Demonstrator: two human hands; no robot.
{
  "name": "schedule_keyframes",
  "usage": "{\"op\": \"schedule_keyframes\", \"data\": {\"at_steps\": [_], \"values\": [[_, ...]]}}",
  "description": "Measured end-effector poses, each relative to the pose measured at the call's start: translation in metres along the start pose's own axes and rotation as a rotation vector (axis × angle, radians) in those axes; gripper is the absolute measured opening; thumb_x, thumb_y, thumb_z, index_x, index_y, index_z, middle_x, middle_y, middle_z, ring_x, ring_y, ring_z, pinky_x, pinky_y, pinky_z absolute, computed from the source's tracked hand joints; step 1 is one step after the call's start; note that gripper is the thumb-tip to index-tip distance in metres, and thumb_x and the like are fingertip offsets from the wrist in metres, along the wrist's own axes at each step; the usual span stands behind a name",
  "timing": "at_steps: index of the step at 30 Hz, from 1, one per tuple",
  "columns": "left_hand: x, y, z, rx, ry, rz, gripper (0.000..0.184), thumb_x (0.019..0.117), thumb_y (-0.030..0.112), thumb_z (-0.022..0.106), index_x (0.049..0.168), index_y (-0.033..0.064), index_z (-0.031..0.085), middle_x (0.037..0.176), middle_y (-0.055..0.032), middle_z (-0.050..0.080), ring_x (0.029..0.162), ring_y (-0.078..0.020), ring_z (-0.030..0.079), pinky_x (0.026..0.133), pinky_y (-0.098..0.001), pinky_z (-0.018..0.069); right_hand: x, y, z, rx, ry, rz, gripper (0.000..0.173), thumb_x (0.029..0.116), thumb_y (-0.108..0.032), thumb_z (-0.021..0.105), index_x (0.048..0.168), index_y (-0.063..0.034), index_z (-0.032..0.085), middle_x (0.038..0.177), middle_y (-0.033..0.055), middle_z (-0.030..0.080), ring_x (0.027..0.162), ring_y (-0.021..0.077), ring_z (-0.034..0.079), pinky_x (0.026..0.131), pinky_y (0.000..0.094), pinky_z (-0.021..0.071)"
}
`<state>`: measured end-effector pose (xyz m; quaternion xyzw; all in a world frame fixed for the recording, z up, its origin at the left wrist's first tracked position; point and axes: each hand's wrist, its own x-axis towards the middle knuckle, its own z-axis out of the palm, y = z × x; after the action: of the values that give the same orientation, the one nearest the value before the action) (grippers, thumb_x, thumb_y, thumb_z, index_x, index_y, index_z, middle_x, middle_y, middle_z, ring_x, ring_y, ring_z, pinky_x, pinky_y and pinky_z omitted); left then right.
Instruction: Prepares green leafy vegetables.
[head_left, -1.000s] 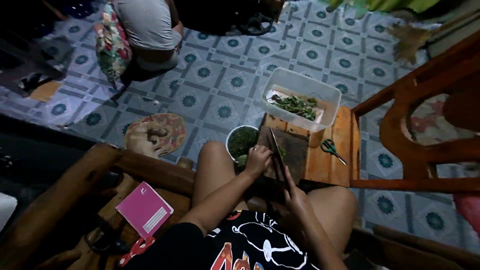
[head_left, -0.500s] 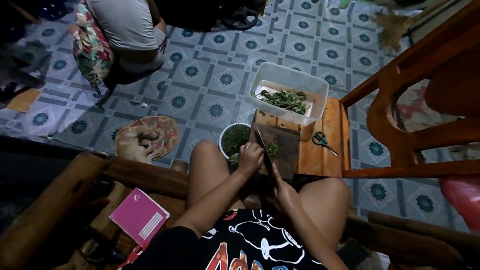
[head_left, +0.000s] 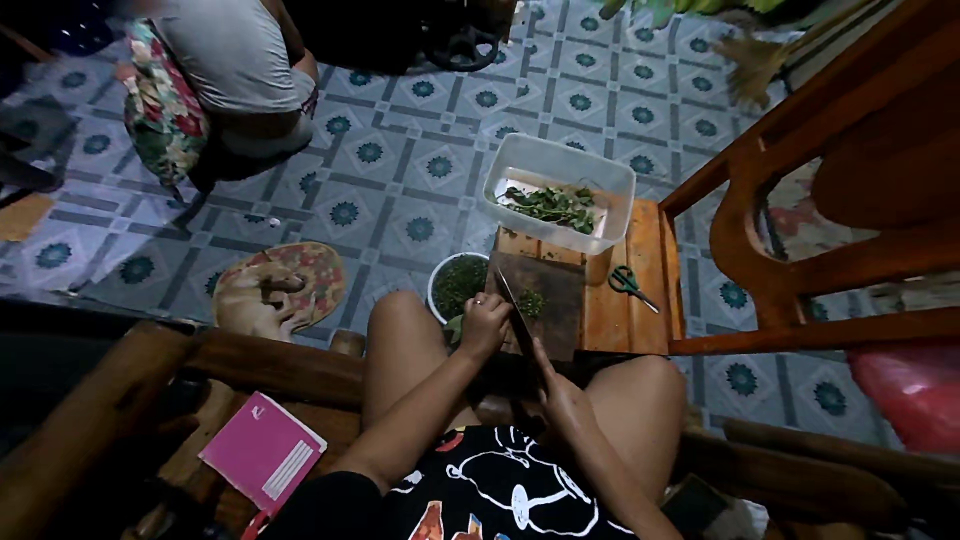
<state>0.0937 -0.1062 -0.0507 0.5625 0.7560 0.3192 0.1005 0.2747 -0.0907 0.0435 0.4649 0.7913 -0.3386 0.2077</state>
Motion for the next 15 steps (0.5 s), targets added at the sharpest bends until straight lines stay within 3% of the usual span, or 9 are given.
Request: {"op": "schedule_keyframes", "data": {"at_steps": [3,8,15], "values": [[0.0,0.004,-0.006,0.024,-0.058,0.01,0.018,0.096,0.01,0.066,0.109,0.0076,0.078,0.115,-0.0141,0.073,0.114,-0.0363,0.065,0.101,-0.0574,0.0464,0.01,-0.002,-0.001,0.051,0.016,-0.041,0.072,0.1074,-0.013,0.04,0.166,-0.0278,0.001,0.121,0.0227,0.068,0.109,0.0407,0.068,0.095,0.0577,0.052],[0.004,-0.002,0.0,0.063,0.056,0.151,0.012,0.0919,0.009,0.07,0.101,0.0051,0.077,0.103,-0.0176,0.074,0.1,-0.0377,0.071,0.089,-0.0575,0.0541,0.016,0.018,0.001,0.281,0.088,-0.177,0.067,0.1095,-0.018,0.041,0.166,-0.0202,0.006,0.128,0.0262,0.065,0.109,0.041,0.068,0.097,0.0572,0.051],[0.012,0.013,-0.009,0.005,-0.11,0.073,0.019,0.0974,0.014,0.065,0.108,0.0015,0.075,0.109,-0.0215,0.072,0.108,-0.0401,0.068,0.096,-0.0573,0.0501,-0.001,0.034,0.002,0.418,0.081,-0.158,0.068,0.1091,-0.02,0.042,0.166,-0.0227,0.007,0.134,0.0254,0.062,0.108,0.0387,0.068,0.096,0.055,0.0517]]}}
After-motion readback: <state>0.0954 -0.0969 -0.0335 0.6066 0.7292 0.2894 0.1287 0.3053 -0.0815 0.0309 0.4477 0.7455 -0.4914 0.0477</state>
